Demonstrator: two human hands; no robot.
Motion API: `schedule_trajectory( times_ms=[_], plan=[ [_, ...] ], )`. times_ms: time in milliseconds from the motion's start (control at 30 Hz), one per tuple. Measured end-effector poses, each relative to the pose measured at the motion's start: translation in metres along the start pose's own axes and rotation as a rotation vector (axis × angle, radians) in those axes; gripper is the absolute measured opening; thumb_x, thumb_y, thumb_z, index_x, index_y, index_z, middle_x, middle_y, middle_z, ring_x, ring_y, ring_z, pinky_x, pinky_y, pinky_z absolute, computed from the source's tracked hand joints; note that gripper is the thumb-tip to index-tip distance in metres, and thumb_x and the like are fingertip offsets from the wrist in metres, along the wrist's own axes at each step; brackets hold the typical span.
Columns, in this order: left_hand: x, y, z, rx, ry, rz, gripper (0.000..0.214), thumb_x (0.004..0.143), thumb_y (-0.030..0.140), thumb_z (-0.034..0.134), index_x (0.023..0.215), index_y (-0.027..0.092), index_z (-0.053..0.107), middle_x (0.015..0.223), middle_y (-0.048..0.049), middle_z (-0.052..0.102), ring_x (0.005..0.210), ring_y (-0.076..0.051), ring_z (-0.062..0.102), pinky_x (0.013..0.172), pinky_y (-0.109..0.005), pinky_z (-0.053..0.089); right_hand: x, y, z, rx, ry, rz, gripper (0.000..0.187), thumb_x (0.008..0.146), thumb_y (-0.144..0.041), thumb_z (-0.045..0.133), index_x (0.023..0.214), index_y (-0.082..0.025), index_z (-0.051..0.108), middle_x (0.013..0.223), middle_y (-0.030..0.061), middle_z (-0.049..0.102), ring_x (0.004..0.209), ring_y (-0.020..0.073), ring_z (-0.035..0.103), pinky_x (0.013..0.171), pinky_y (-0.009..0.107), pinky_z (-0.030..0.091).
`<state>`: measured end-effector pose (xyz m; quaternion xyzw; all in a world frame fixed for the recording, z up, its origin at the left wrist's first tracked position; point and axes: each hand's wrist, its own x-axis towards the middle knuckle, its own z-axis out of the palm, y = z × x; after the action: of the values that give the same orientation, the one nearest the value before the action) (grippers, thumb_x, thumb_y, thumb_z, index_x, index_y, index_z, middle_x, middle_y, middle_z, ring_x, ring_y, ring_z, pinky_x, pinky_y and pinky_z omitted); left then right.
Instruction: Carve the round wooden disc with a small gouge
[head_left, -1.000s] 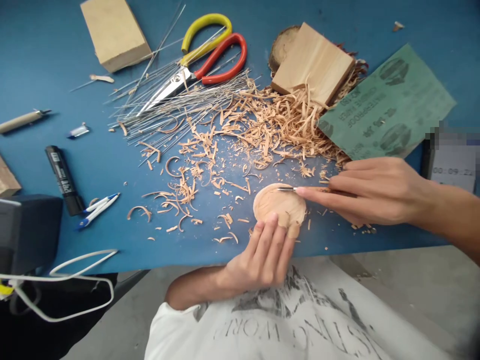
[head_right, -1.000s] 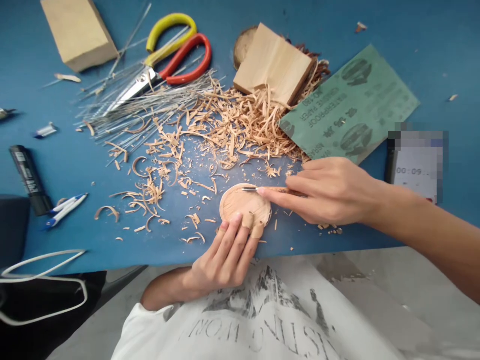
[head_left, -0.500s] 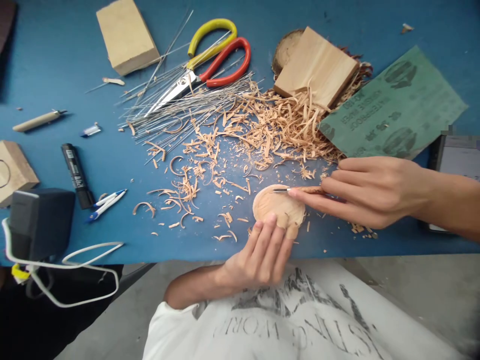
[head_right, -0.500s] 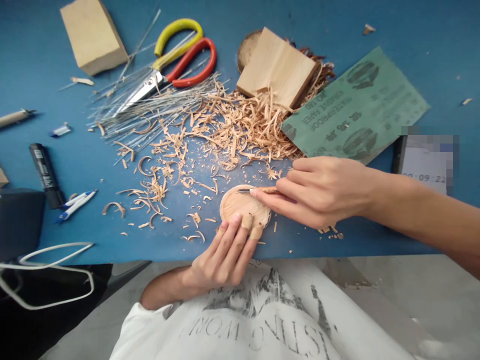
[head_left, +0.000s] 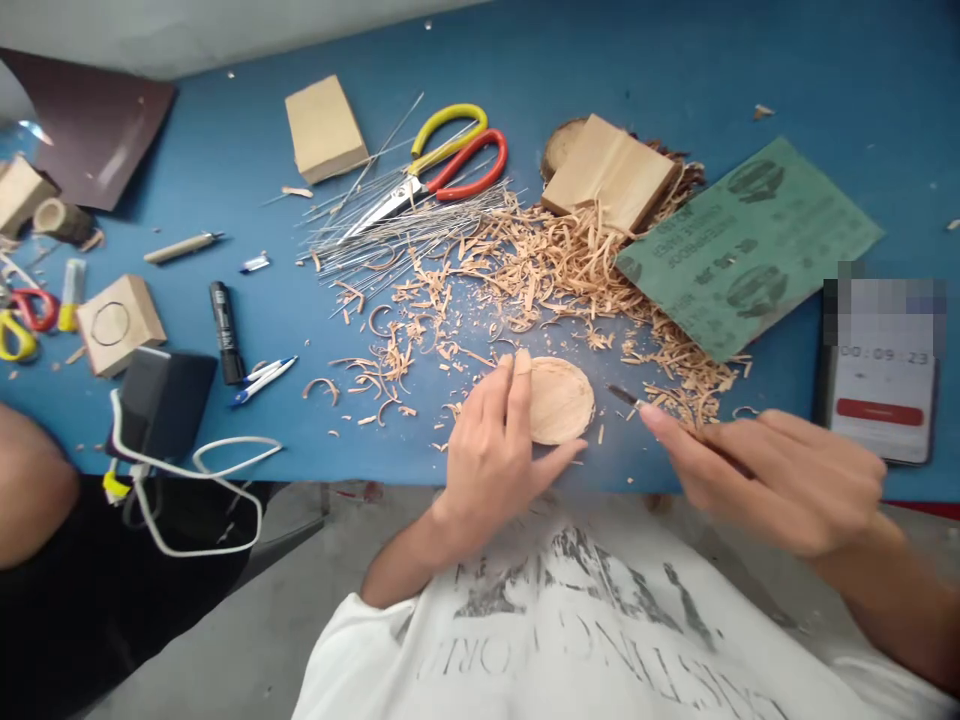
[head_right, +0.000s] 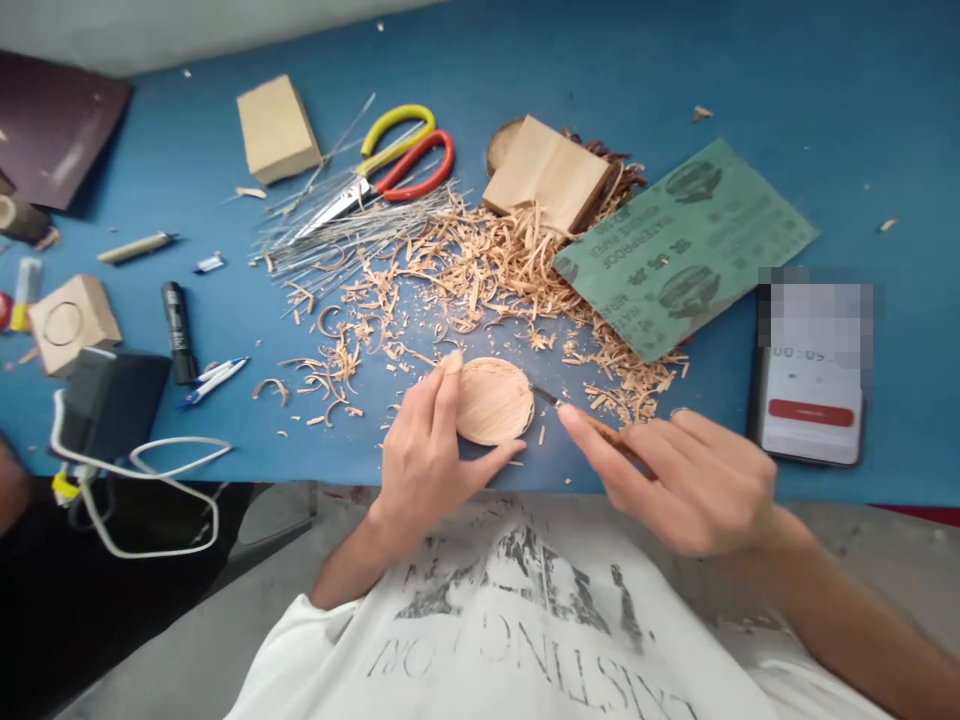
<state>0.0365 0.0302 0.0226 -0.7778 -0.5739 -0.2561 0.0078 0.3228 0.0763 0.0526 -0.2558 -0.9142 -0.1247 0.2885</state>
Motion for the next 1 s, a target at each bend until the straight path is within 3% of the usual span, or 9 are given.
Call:
schedule_trajectory(
  times_ms=[133, 267, 400, 533, 600, 733, 833, 900, 1000],
  plan=[
    [0.007, 0.000, 0.002, -0.046, 0.056, -0.009, 0.098, 0.111, 0.046, 0.081, 0.186, 0.008, 0.030, 0.159, -0.0267, 0.073, 0.145, -0.036, 0.075, 0.123, -0.051, 0.066, -0.024, -0.022, 0.002, -0.027, 0.051, 0.143, 0.079, 0.089, 0.001, 0.089, 0.164, -0.016, 0.071, 0.072, -0.0049, 0.065, 0.062, 0.0133, 0.042, 0.056, 0.032, 0.041],
    [0.023, -0.013, -0.018, 0.081, 0.147, 0.106, 0.091, 0.109, 0.015, 0.075, 0.188, 0.014, 0.029, 0.161, -0.0244, 0.072, 0.159, -0.037, 0.066, 0.133, -0.057, 0.059, -0.043, -0.024, 0.012, -0.051, 0.137, 0.256, 0.077, 0.091, -0.002, 0.089, 0.163, -0.022, 0.073, 0.071, -0.0056, 0.064, 0.060, 0.0131, 0.042, 0.053, 0.032, 0.037],
    [0.045, -0.021, -0.039, 0.184, -0.049, 0.451, 0.070, 0.112, -0.003, 0.047, 0.181, 0.004, 0.040, 0.172, -0.0161, 0.069, 0.175, -0.025, 0.053, 0.145, -0.042, 0.049, -0.050, -0.026, 0.021, -0.040, 0.164, 0.270, 0.073, 0.092, -0.002, 0.089, 0.161, -0.021, 0.075, 0.072, -0.0056, 0.063, 0.061, 0.0132, 0.041, 0.055, 0.032, 0.036],
    [0.054, -0.020, -0.042, 0.097, -0.126, 0.526, 0.073, 0.109, -0.009, 0.033, 0.178, 0.008, 0.046, 0.178, -0.0091, 0.066, 0.177, -0.019, 0.047, 0.144, -0.037, 0.049, -0.049, -0.030, 0.025, -0.040, 0.161, 0.288, 0.071, 0.093, -0.004, 0.090, 0.161, -0.019, 0.074, 0.073, -0.0058, 0.061, 0.064, 0.0140, 0.039, 0.058, 0.032, 0.037],
    [0.052, -0.022, -0.039, -0.036, -0.057, 0.479, 0.077, 0.109, -0.010, 0.035, 0.183, 0.012, 0.041, 0.175, -0.0093, 0.069, 0.171, -0.017, 0.056, 0.140, -0.034, 0.054, -0.049, -0.031, 0.026, -0.045, 0.152, 0.309, 0.069, 0.094, -0.005, 0.090, 0.160, -0.019, 0.074, 0.072, -0.0066, 0.058, 0.064, 0.0142, 0.038, 0.059, 0.032, 0.036],
    [0.041, -0.029, -0.035, -0.246, 0.116, 0.285, 0.085, 0.113, -0.002, 0.057, 0.188, 0.032, 0.034, 0.170, -0.0097, 0.072, 0.155, -0.022, 0.074, 0.124, -0.040, 0.069, -0.049, -0.032, 0.029, -0.055, 0.137, 0.351, 0.058, 0.098, -0.008, 0.088, 0.153, -0.019, 0.076, 0.068, -0.0081, 0.052, 0.064, 0.0139, 0.033, 0.060, 0.032, 0.033],
    [0.033, -0.028, -0.034, -0.280, 0.111, 0.164, 0.078, 0.114, 0.006, 0.062, 0.184, 0.034, 0.042, 0.165, -0.0111, 0.074, 0.141, -0.024, 0.080, 0.103, -0.034, 0.077, -0.049, -0.032, 0.030, -0.058, 0.135, 0.355, 0.052, 0.098, -0.008, 0.088, 0.147, -0.019, 0.078, 0.068, -0.0082, 0.052, 0.063, 0.0134, 0.034, 0.061, 0.032, 0.032],
    [0.028, -0.021, -0.031, -0.332, 0.105, 0.056, 0.079, 0.116, 0.014, 0.066, 0.187, 0.032, 0.035, 0.170, -0.0169, 0.068, 0.134, -0.025, 0.082, 0.086, -0.030, 0.078, -0.049, -0.033, 0.031, -0.066, 0.130, 0.362, 0.052, 0.098, -0.008, 0.087, 0.147, -0.019, 0.077, 0.068, -0.0082, 0.052, 0.062, 0.0132, 0.034, 0.061, 0.032, 0.032],
    [0.018, -0.006, -0.018, -0.395, 0.065, -0.052, 0.078, 0.121, 0.027, 0.063, 0.189, 0.033, 0.027, 0.174, -0.0202, 0.064, 0.137, -0.026, 0.082, 0.081, -0.029, 0.078, -0.049, -0.034, 0.031, -0.089, 0.121, 0.386, 0.055, 0.098, -0.008, 0.085, 0.152, -0.019, 0.076, 0.068, -0.0080, 0.052, 0.062, 0.0134, 0.037, 0.062, 0.032, 0.033]
  ],
)
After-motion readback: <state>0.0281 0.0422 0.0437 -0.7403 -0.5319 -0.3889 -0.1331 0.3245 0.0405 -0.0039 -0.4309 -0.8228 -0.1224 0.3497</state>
